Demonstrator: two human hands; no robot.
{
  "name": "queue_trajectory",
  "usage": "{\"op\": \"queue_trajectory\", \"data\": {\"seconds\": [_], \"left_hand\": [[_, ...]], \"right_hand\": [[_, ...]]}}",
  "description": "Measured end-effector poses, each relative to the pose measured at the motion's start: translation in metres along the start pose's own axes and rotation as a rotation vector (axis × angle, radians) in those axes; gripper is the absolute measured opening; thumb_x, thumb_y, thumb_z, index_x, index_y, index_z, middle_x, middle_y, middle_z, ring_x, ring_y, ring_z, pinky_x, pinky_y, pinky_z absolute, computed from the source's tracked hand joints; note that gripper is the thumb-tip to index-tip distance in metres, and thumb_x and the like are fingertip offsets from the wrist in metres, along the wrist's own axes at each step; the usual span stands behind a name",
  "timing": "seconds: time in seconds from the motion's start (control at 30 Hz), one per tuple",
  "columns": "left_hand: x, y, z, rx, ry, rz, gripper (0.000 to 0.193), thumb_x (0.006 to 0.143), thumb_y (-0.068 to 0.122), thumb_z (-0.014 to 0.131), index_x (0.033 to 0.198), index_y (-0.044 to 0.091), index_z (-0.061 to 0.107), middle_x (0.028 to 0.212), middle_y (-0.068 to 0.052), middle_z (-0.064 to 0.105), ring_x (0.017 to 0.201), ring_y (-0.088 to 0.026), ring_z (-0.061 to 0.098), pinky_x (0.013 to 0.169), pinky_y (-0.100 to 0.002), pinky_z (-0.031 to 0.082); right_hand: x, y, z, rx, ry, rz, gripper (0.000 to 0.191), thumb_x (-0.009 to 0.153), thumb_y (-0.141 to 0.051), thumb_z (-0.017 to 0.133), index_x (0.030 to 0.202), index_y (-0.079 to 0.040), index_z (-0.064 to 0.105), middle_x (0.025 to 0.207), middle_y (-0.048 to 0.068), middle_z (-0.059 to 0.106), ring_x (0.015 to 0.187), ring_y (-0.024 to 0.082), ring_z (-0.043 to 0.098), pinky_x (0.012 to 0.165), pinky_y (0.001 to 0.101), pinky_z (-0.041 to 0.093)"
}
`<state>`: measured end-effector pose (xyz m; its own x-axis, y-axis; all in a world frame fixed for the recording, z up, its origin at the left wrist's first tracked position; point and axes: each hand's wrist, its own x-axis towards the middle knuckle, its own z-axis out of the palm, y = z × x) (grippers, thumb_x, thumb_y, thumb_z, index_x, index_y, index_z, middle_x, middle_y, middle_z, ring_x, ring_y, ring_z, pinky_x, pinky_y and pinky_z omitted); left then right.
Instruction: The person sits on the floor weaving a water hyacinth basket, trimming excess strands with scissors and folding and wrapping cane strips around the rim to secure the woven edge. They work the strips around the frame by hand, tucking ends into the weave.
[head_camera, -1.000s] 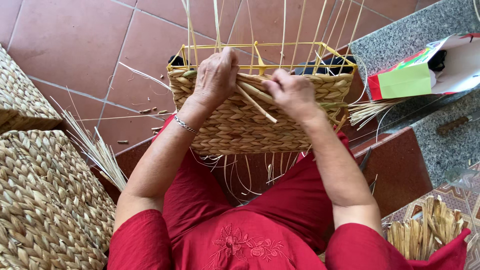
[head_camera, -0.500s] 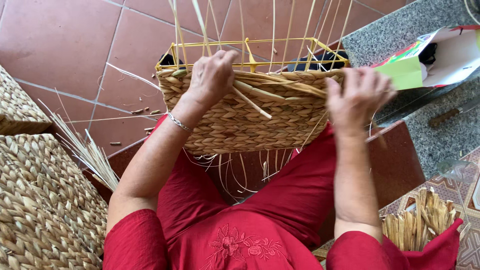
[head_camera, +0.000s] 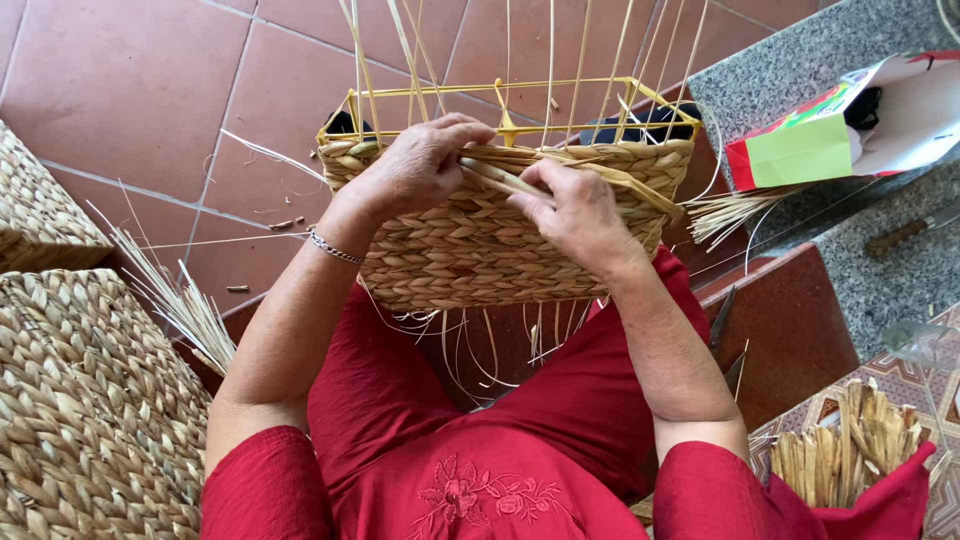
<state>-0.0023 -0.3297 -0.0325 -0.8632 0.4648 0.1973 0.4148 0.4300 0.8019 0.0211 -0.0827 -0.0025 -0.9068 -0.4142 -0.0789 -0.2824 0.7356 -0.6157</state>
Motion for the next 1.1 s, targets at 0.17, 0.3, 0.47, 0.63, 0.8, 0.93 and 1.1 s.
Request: {"op": "queue_trajectory", "data": {"seconds": [0.17, 0.3, 0.47, 0.63, 0.8, 0.93, 1.1], "left_hand": [[0.001, 0.005, -0.003, -0.055, -0.047, -0.029, 0.052, 0.076, 0.002, 0.074, 0.127, 0.006, 0.065, 0.119, -0.013, 0.072, 0.103, -0.028, 0.071, 0.088, -0.038, 0.058], [0.006, 0.008, 0.005, 0.03, 0.014, -0.106, 0.039, 0.079, 0.017, 0.082, 0.115, 0.007, 0.071, 0.1, -0.012, 0.076, 0.088, -0.027, 0.074, 0.08, -0.038, 0.058], [0.009, 0.005, 0.02, 0.098, 0.055, -0.348, 0.019, 0.091, 0.027, 0.076, 0.101, 0.011, 0.077, 0.082, -0.009, 0.075, 0.071, -0.025, 0.072, 0.073, -0.04, 0.059], [0.013, 0.004, 0.039, 0.238, 0.189, -0.221, 0.035, 0.082, 0.035, 0.086, 0.103, 0.012, 0.069, 0.08, -0.004, 0.071, 0.075, -0.023, 0.071, 0.069, -0.041, 0.056], [0.007, 0.009, 0.05, 0.236, 0.323, -0.115, 0.047, 0.083, 0.01, 0.068, 0.129, 0.006, 0.059, 0.084, -0.004, 0.065, 0.084, -0.024, 0.067, 0.071, -0.043, 0.054], [-0.009, 0.008, 0.042, 0.278, 0.415, 0.111, 0.025, 0.095, 0.006, 0.067, 0.118, 0.006, 0.06, 0.107, -0.011, 0.063, 0.094, -0.026, 0.066, 0.077, -0.039, 0.056], [-0.017, 0.007, 0.036, 0.469, 0.364, 0.304, 0.019, 0.093, 0.002, 0.066, 0.111, 0.003, 0.059, 0.115, -0.012, 0.06, 0.102, -0.028, 0.068, 0.082, -0.037, 0.058]], "right_hand": [[0.018, -0.015, 0.002, -0.536, 0.368, -0.47, 0.008, 0.102, -0.007, 0.074, 0.099, -0.001, 0.069, 0.122, 0.012, 0.067, 0.106, 0.023, 0.06, 0.084, 0.0339, 0.057], [0.024, -0.027, 0.0, -0.666, 0.599, -0.696, 0.01, 0.1, -0.01, 0.074, 0.104, -0.002, 0.072, 0.125, 0.004, 0.066, 0.101, 0.019, 0.053, 0.078, 0.0335, 0.049], [0.039, -0.027, -0.004, -0.667, 0.662, -0.822, 0.02, 0.098, -0.015, 0.072, 0.114, -0.004, 0.078, 0.1, 0.003, 0.065, 0.091, 0.014, 0.048, 0.072, 0.027, 0.046], [0.05, -0.017, -0.015, -0.647, 0.075, -0.311, 0.023, 0.109, -0.026, 0.069, 0.098, -0.005, 0.071, 0.068, 0.003, 0.06, 0.065, 0.019, 0.056, 0.056, 0.0358, 0.047], [0.069, 0.0, -0.039, -0.093, -0.193, 0.071, 0.017, 0.092, -0.027, 0.074, 0.093, -0.011, 0.076, 0.073, 0.003, 0.073, 0.06, 0.011, 0.065, 0.06, 0.0344, 0.054], [0.075, 0.015, -0.027, -0.093, -0.14, -0.024, 0.019, 0.095, -0.03, 0.072, 0.098, -0.012, 0.075, 0.077, 0.003, 0.074, 0.059, 0.012, 0.065, 0.055, 0.0339, 0.056], [0.072, 0.032, 0.0, -0.349, 0.109, -0.324, 0.034, 0.094, -0.045, 0.079, 0.087, -0.012, 0.074, 0.067, 0.003, 0.07, 0.054, 0.014, 0.063, 0.055, 0.0313, 0.054]]}}
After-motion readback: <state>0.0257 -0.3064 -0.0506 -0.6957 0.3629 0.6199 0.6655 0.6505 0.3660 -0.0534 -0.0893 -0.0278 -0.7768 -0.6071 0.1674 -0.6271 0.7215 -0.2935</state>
